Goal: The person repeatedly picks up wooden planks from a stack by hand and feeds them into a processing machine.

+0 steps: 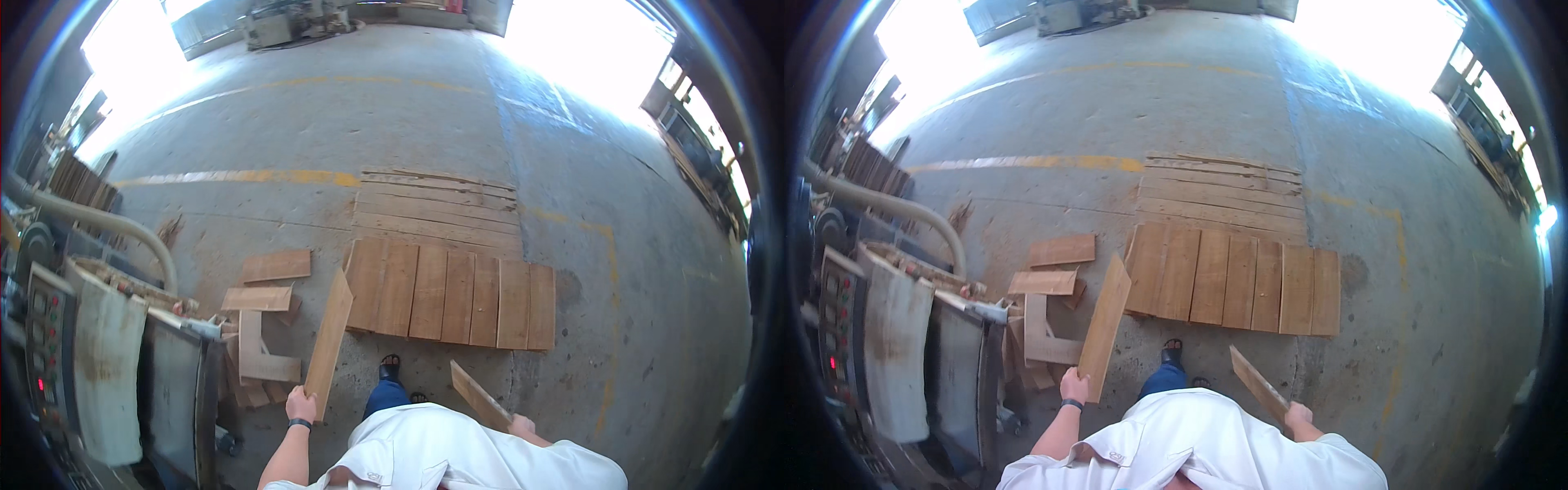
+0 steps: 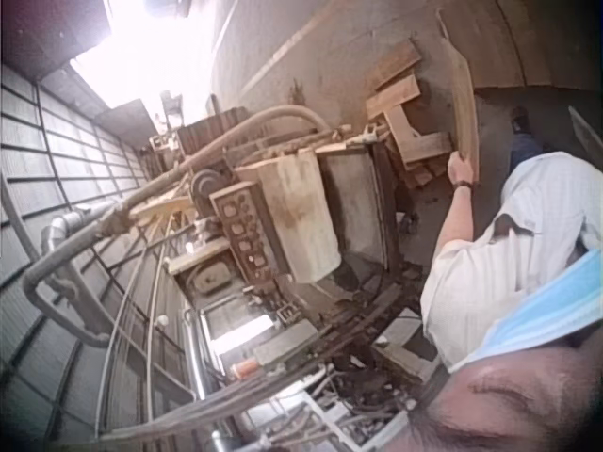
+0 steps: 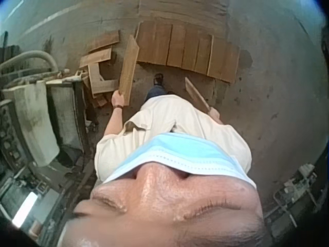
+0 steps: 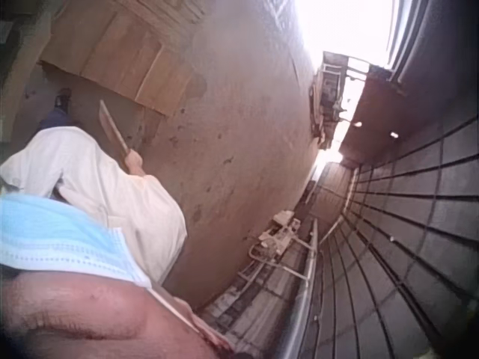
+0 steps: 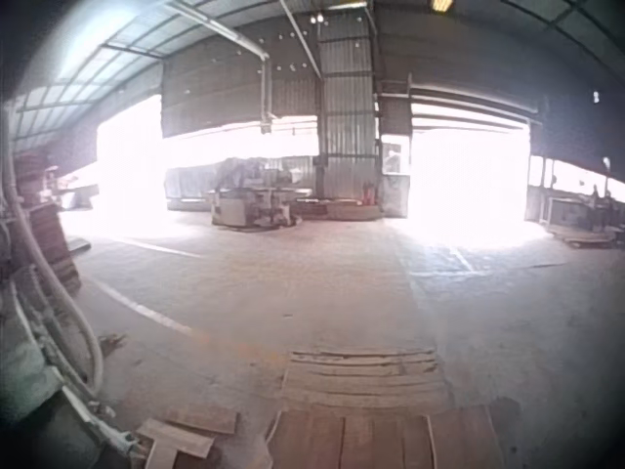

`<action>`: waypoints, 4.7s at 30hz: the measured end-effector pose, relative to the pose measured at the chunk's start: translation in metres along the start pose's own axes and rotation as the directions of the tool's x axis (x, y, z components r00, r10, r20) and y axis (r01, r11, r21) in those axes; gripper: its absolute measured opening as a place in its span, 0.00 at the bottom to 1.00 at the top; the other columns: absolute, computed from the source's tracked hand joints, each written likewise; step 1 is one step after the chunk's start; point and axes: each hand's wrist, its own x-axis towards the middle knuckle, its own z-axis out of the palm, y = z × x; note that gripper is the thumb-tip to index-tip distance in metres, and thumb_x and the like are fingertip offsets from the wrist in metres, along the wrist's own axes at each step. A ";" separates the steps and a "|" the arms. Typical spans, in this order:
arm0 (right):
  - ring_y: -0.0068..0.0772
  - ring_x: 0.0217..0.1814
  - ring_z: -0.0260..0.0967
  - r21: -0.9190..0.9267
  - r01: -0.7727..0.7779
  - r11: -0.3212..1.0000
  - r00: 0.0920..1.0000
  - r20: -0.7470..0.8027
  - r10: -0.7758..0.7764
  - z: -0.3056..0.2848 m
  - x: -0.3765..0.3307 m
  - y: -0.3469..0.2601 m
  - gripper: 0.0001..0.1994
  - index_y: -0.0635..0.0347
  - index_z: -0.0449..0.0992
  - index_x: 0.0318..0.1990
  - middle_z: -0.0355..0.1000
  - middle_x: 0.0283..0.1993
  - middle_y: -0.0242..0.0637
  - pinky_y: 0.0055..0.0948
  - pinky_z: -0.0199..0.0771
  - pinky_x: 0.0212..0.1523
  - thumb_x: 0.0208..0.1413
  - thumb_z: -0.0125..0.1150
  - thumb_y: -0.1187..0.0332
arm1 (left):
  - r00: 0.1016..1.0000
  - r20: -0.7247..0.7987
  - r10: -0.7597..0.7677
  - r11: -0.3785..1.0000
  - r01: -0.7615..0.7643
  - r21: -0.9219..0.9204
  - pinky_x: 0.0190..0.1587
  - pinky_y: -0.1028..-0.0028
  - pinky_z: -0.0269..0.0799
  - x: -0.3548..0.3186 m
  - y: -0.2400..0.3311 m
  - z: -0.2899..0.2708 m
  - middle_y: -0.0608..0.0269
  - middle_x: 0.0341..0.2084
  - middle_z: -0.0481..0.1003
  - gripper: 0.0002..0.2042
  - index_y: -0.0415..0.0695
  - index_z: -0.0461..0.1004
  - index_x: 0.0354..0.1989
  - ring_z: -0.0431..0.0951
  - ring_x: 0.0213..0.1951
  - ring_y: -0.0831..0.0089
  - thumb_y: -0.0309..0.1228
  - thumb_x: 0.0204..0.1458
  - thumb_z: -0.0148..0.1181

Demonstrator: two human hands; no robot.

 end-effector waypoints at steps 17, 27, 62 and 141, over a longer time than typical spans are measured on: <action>0.40 0.45 0.77 0.367 0.770 0.523 0.633 -0.548 -0.547 -0.049 0.007 -0.159 0.19 0.72 0.74 0.48 0.79 0.43 0.50 0.36 0.74 0.46 0.52 0.66 0.68 | 0.894 -0.105 -0.436 0.124 -0.056 -0.991 0.49 0.74 0.72 -0.215 -0.097 -0.035 0.62 0.43 0.78 0.19 0.34 0.73 0.53 0.78 0.42 0.74 0.25 0.53 0.65; 0.24 0.40 0.69 0.636 0.749 0.186 0.438 -0.265 -0.859 -0.013 -0.191 -0.387 0.15 0.68 0.75 0.48 0.75 0.39 0.33 0.27 0.71 0.45 0.55 0.65 0.69 | 0.661 -0.086 -0.745 0.087 -0.032 -0.996 0.50 0.71 0.73 -0.292 -0.258 -0.078 0.56 0.45 0.78 0.21 0.30 0.72 0.52 0.79 0.44 0.69 0.29 0.53 0.68; 0.33 0.49 0.73 0.469 0.830 0.301 0.167 0.307 -0.937 0.158 -0.345 -0.751 0.31 0.63 0.63 0.67 0.73 0.53 0.42 0.33 0.76 0.44 0.58 0.67 0.66 | 0.813 -0.317 -0.488 0.866 0.496 -0.062 0.72 0.42 0.43 -0.229 -0.385 -0.102 0.51 0.73 0.44 0.48 0.55 0.51 0.73 0.43 0.73 0.47 0.42 0.45 0.74; 0.47 0.74 0.54 -0.511 0.677 -0.530 -0.431 0.309 -0.848 0.170 -0.479 -0.934 0.24 0.51 0.73 0.61 0.62 0.67 0.46 0.44 0.60 0.67 0.54 0.57 0.71 | 0.744 -0.272 -0.610 0.782 0.621 -0.053 0.68 0.60 0.63 -0.103 -0.533 -0.202 0.58 0.67 0.59 0.30 0.54 0.67 0.66 0.60 0.67 0.51 0.37 0.53 0.66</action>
